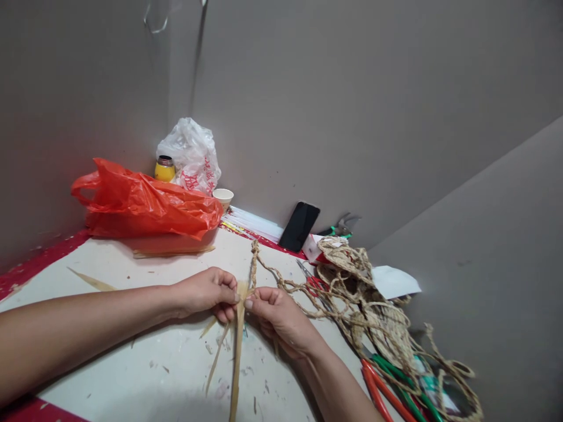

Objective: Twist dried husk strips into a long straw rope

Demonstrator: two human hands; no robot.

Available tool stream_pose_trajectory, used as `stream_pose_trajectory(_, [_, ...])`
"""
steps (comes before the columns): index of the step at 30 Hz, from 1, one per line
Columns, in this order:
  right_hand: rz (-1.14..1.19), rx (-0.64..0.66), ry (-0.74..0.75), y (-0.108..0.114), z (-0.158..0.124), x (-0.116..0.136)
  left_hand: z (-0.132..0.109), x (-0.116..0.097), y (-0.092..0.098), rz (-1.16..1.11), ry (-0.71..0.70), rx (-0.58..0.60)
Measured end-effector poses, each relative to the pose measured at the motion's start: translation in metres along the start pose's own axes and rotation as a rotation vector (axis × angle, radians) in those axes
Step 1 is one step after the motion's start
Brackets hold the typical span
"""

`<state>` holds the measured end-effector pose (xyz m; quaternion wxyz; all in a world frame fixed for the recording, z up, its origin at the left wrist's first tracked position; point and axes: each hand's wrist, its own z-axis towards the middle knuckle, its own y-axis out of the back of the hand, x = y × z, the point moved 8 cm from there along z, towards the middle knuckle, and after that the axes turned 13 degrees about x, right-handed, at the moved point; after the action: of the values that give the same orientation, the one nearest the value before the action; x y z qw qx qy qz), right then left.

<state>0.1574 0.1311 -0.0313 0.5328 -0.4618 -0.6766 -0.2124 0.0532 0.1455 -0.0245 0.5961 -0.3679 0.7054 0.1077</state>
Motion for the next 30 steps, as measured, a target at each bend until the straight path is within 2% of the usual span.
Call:
stream_pose_trajectory(6, [0.036,0.011,-0.017,-0.0003,-0.0005,-0.0011,0.0029,0.0046,-0.0017,-0.057,0.023,0.056])
stream_pose_trajectory(11, [0.109,0.017,0.042,-0.0057,-0.0004,0.0033,0.0026,0.0042,-0.0008,0.015,0.020,0.017])
stream_pose_trajectory(16, [0.029,0.013,-0.010,-0.0039,-0.0010,0.0018,0.0016,0.0036,-0.0022,-0.040,0.016,0.047])
stream_pose_trajectory(19, [-0.023,0.019,-0.027,-0.0019,-0.0005,0.0000,0.0022,0.0048,0.0006,-0.027,0.012,0.027])
stream_pose_trajectory(25, [-0.066,-0.019,0.003,-0.0004,0.0005,0.0009,0.0034,0.0056,0.0003,0.067,0.015,0.013])
stream_pose_trajectory(30, [-0.089,0.012,0.021,-0.0062,0.0008,0.0053,0.0027,0.0042,0.0001,0.082,0.015,0.010])
